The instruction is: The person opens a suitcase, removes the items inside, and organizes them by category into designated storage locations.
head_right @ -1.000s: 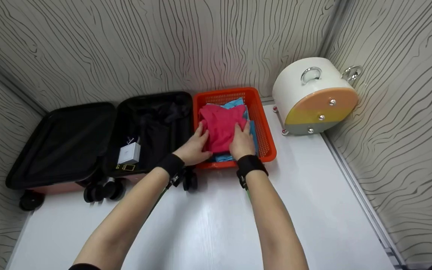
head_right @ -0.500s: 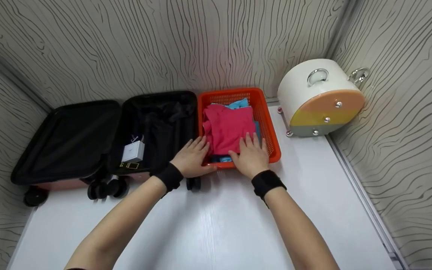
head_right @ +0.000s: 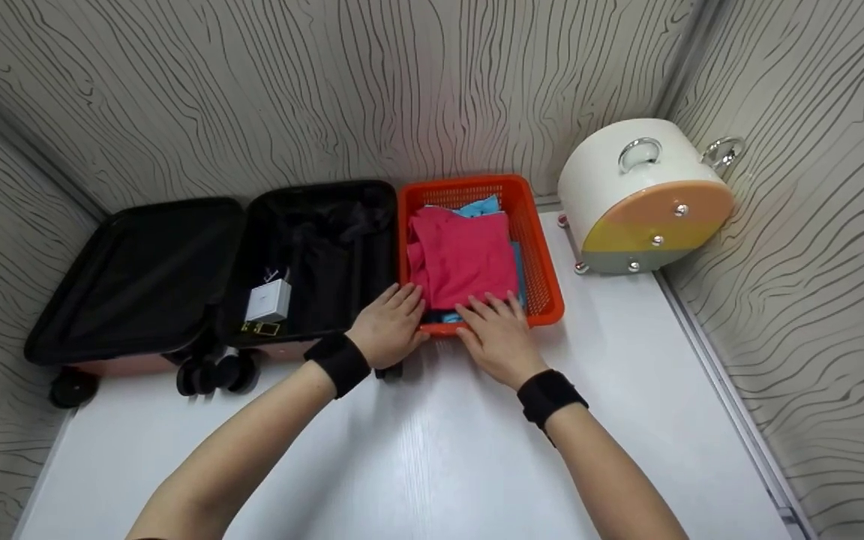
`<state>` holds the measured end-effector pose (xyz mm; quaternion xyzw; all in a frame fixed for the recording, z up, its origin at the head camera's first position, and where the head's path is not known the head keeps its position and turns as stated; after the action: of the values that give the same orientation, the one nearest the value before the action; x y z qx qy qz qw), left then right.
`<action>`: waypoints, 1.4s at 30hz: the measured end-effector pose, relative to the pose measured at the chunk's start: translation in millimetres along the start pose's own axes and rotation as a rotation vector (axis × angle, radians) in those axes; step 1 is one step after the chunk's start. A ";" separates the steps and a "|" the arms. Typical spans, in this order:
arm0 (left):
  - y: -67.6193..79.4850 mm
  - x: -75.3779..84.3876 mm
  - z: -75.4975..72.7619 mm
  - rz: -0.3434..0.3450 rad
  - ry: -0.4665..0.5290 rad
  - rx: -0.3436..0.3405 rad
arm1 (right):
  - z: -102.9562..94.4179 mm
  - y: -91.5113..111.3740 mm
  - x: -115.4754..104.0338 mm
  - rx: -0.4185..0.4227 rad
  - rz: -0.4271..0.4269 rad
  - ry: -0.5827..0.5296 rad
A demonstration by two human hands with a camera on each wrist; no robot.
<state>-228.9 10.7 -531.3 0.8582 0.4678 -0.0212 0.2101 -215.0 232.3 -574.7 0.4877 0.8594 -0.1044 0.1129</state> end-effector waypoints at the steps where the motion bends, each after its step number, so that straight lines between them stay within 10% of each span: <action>1: -1.4 0.0 0.1 -0.004 -0.006 -0.006 | -0.2 -1.4 1.4 0.010 -0.011 0.001; 30: -20.6 -15.5 6.1 -0.091 0.232 0.094 | -14.5 -45.0 23.6 0.026 0.000 -0.031; 37: -4.4 -32.3 10.5 -0.007 0.403 0.135 | -75.6 -43.8 57.9 0.312 0.122 0.054; 42: 6.2 -52.1 15.3 -0.034 0.468 0.161 | -137.5 -28.5 98.8 0.313 0.386 0.048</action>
<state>-250.7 -39.4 -531.0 0.8457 0.5149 0.1376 0.0264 -301.5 338.2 -470.9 0.6565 0.7262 -0.2012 0.0334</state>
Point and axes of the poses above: each hand's wrist, its own y-axis away from the middle knuckle, its own z-axis out of the palm, x = y × z, the point moved 1 cm from there along -y, towards the middle knuckle, and after that the axes turned 8 degrees about -x, right-handed, at the moved point
